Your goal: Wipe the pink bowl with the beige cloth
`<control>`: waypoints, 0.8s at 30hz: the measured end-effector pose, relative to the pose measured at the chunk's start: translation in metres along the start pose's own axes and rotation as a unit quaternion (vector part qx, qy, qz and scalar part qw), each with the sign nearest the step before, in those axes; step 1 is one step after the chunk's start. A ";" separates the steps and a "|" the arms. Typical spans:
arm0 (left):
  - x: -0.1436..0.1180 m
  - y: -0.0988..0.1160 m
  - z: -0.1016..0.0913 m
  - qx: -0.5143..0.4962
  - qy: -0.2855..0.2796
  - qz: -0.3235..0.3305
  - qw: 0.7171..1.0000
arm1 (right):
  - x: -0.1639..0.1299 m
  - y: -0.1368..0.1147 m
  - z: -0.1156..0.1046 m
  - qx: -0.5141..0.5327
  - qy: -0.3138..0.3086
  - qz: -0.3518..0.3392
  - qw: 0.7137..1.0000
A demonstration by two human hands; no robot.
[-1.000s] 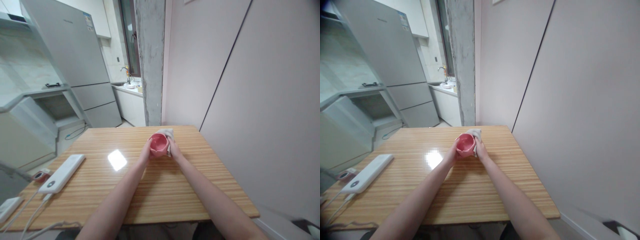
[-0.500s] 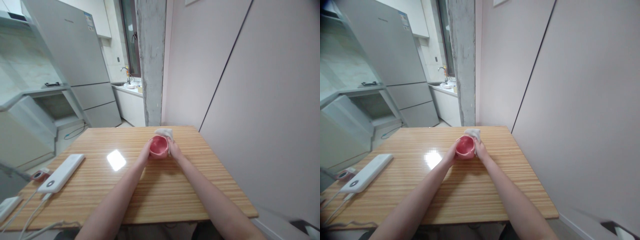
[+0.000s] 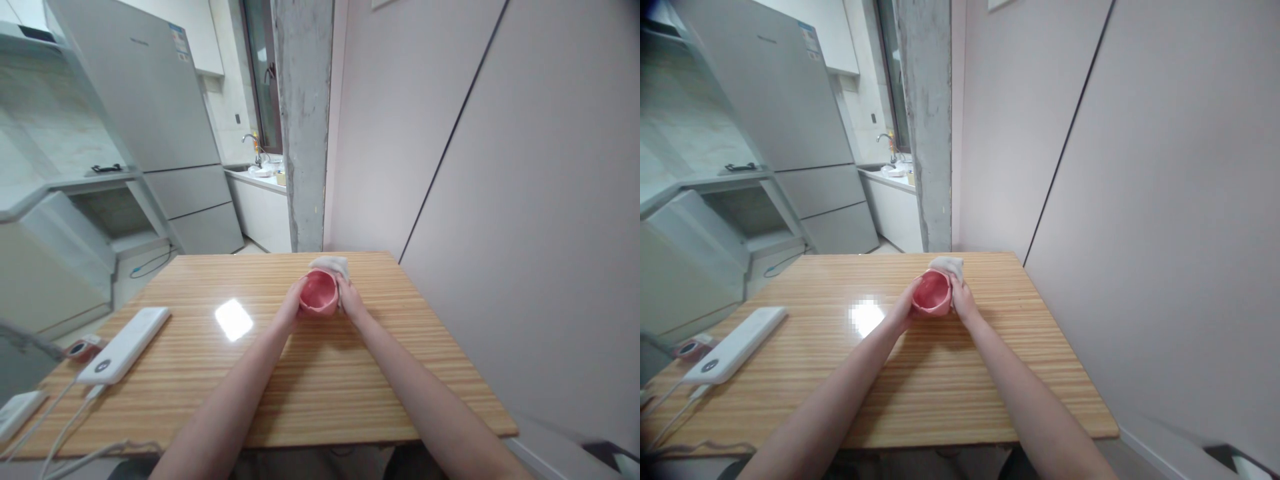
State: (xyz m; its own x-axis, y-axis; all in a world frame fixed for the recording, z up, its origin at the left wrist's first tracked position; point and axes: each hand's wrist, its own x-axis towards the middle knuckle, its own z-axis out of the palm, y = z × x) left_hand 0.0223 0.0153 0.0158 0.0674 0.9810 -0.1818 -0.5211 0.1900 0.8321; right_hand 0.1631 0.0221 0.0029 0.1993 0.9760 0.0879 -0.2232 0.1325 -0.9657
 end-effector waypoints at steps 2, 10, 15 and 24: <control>-0.001 0.003 0.003 -0.023 0.044 0.004 0.999 | -0.012 0.008 0.013 0.022 -0.015 -0.009 1.000; -0.015 0.012 0.005 0.098 -0.032 -0.077 0.992 | -0.002 0.002 -0.001 0.011 0.073 -0.052 0.996; -0.015 0.011 0.009 0.099 -0.019 -0.098 0.990 | 0.002 0.000 -0.005 -0.005 0.042 -0.025 0.999; -0.017 0.010 0.009 0.069 -0.010 -0.021 0.997 | -0.007 -0.001 0.003 0.018 0.075 -0.009 0.997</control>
State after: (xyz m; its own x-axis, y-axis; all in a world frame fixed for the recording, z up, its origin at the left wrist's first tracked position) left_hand 0.0238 0.0012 0.0316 0.1040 0.9722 -0.2099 -0.3962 0.2341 0.8878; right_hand 0.1594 0.0158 0.0040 0.3437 0.9368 0.0651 -0.2526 0.1589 -0.9544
